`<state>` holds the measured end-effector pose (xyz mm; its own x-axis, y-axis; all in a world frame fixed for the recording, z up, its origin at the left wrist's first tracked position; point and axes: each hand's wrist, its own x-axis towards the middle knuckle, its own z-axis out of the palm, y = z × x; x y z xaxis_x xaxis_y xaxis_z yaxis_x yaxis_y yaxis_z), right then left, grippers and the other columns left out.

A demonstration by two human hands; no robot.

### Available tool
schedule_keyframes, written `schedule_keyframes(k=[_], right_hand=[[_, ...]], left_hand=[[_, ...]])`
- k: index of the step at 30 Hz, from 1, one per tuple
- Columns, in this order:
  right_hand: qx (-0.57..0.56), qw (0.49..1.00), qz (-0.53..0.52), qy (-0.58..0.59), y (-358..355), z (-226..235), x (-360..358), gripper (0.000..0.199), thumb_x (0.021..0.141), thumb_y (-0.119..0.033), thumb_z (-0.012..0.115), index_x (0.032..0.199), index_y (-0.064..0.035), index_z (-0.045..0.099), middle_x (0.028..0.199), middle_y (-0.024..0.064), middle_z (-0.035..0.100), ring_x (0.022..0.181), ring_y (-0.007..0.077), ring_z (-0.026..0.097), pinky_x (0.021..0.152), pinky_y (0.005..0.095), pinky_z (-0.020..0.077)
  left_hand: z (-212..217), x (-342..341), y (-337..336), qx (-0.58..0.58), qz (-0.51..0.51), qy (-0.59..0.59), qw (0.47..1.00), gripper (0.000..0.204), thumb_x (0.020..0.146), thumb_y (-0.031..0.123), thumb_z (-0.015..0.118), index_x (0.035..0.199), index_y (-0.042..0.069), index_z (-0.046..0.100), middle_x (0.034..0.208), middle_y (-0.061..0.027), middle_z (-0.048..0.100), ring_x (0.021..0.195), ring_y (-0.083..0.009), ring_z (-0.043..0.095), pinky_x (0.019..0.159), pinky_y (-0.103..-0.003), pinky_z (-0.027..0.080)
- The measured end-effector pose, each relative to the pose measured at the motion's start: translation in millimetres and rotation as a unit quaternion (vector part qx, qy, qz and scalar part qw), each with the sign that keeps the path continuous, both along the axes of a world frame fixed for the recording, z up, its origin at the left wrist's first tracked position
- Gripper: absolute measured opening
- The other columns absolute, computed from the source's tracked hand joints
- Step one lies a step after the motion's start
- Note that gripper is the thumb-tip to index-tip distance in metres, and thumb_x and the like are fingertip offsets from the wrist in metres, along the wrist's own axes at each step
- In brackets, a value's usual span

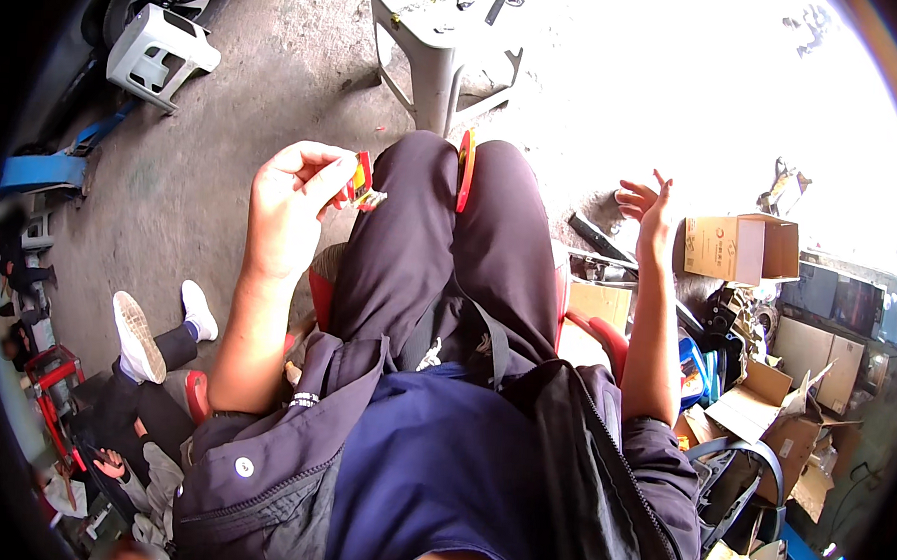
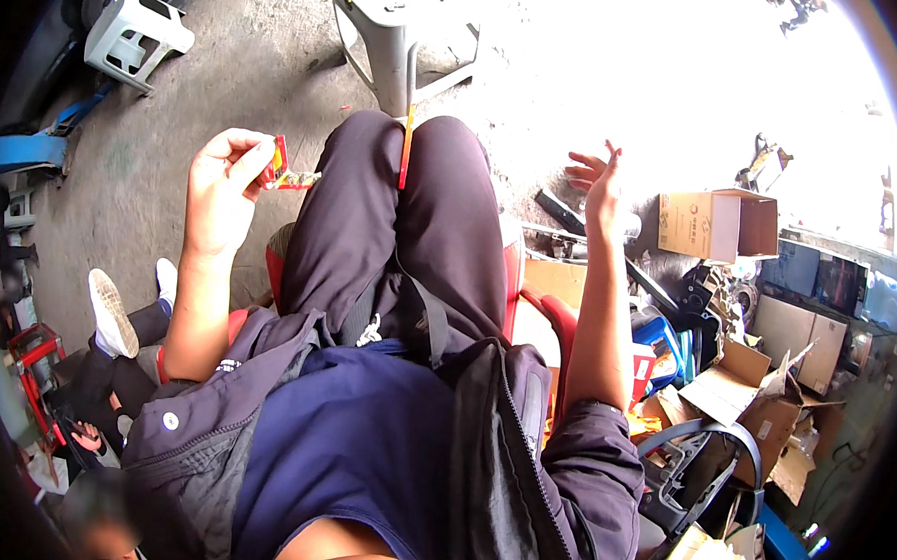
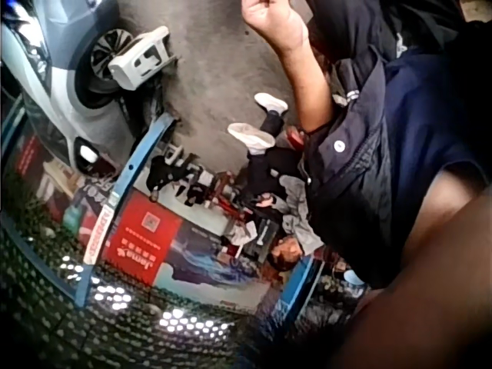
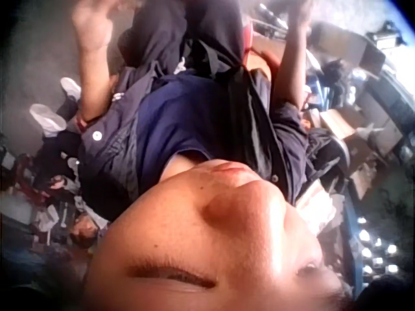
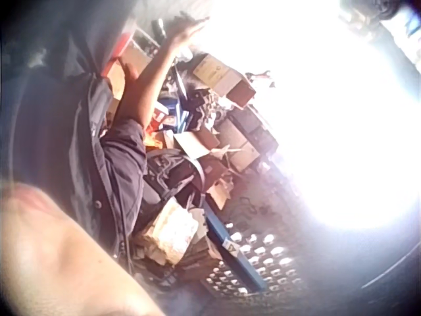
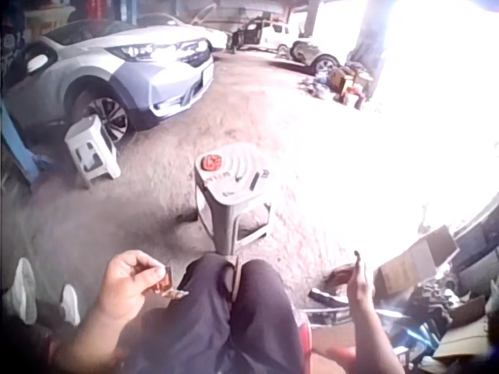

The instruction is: The person sits with legs crossed and uses a small black tool to scrape or clean a red and yellow plastic component held in their left hand. They repeatedly scrape the surface of the object and occasionally place the tool on a nearby stool.

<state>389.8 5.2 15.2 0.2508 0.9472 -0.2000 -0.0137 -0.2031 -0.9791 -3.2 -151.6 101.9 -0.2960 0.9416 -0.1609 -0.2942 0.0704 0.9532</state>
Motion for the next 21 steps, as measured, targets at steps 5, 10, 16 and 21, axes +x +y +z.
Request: schedule_keyframes(k=[5,10,16,21], right_hand=[[-0.009,0.998,0.039,-0.057,16.7,-55.4,52.4,0.026,0.098,-0.022,0.058,0.087,-0.0005,0.068,0.075,0.0096,0.067,0.072,0.0153,0.062,0.073,0.03,0.0505],[0.113,0.976,0.041,-0.182,3.9,-22.9,15.9,0.061,0.081,-0.012,0.077,0.136,-0.0094,0.049,0.121,0.0167,0.059,0.101,0.0195,0.061,0.086,0.0377,0.0508],[0.039,0.984,0.172,-0.023,-18.1,8.5,-19.0,0.035,0.095,-0.019,0.064,0.124,-0.0017,0.06,0.1,0.0076,0.067,0.085,0.0109,0.06,0.073,0.0232,0.0479],[0.031,0.906,0.418,0.06,-56.0,105.7,-120.3,0.03,0.1,-0.024,0.054,0.11,0.0018,0.065,0.089,0.0066,0.067,0.069,0.0083,0.055,0.063,0.0235,0.0451]], left_hand=[[-3.9,-0.9,4.5,0.007,0.001,-0.002,1.0,0.004,0.092,0.002,0.063,0.095,0.001,0.065,0.083,-0.0035,0.067,0.069,-0.0082,0.061,0.065,-0.022,0.05],[-1.6,-3.0,-1.8,0.001,0.034,0.004,0.999,0.005,0.089,0.001,0.066,0.093,-0.002,0.066,0.08,-0.0049,0.066,0.068,-0.0091,0.059,0.063,-0.023,0.048],[15.7,11.4,15.5,0.06,-0.01,0.049,0.997,0.011,0.09,0.002,0.066,0.099,-0.004,0.066,0.085,-0.0088,0.07,0.073,-0.0121,0.064,0.068,-0.025,0.052],[35.3,28.9,18.7,0.076,-0.052,0.089,0.992,0.01,0.089,-0.001,0.066,0.098,-0.006,0.067,0.086,-0.0105,0.071,0.076,-0.0127,0.066,0.07,-0.025,0.054]])
